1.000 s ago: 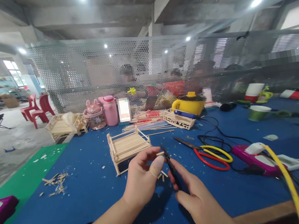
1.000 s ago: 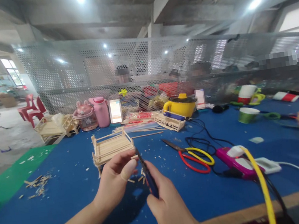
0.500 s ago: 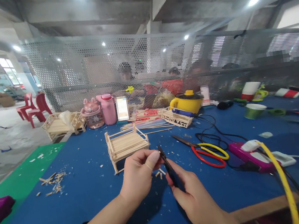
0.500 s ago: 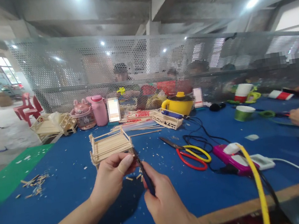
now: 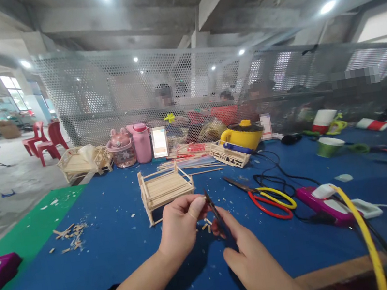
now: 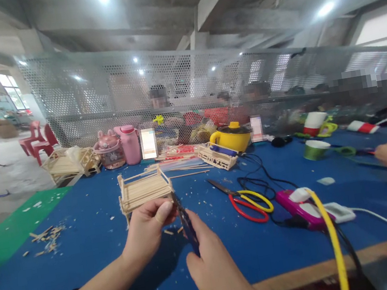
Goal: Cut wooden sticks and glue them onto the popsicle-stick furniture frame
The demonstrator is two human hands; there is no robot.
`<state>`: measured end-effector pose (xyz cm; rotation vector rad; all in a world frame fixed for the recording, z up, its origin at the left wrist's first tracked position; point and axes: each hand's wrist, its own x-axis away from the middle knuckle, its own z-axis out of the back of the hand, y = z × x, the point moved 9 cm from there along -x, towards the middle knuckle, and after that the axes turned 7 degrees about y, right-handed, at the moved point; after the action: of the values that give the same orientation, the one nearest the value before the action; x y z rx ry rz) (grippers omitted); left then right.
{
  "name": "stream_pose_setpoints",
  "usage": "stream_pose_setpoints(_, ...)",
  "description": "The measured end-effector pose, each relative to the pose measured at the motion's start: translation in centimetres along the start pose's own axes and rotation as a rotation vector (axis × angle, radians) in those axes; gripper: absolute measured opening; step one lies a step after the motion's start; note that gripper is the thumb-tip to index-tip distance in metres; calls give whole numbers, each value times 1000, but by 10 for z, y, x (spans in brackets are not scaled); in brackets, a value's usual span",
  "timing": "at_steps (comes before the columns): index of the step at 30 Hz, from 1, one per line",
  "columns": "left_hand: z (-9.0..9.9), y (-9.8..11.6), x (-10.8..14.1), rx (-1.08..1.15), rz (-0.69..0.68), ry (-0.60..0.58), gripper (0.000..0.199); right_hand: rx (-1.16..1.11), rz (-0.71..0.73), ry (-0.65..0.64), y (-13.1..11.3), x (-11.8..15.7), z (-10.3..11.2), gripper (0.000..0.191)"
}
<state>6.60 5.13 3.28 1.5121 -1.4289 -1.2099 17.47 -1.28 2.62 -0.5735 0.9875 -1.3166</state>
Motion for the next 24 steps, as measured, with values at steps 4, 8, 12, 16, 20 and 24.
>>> stream_pose_setpoints(4,1,-2,5,11,13,23,25,74,-22,-55,4,6,2,82)
stream_pose_setpoints(8,4,4,7,-39,-32,66,21,51,-50,-105,7,9,0,84)
stream_pose_setpoints(12,3,15,9,-147,-128,57,18,-6,-32,-59,0,6,2,80)
stream_pose_setpoints(16,-1,12,8,-178,-110,-5,22,6,-2,27,-4,1,5,60)
stream_pose_setpoints(20,-5,20,10,-348,-227,-75,25,23,78,29,-8,-3,6,45)
stream_pose_setpoints(24,-15,33,18,-586,-425,-165,27,-6,140,0,-10,-6,6,46)
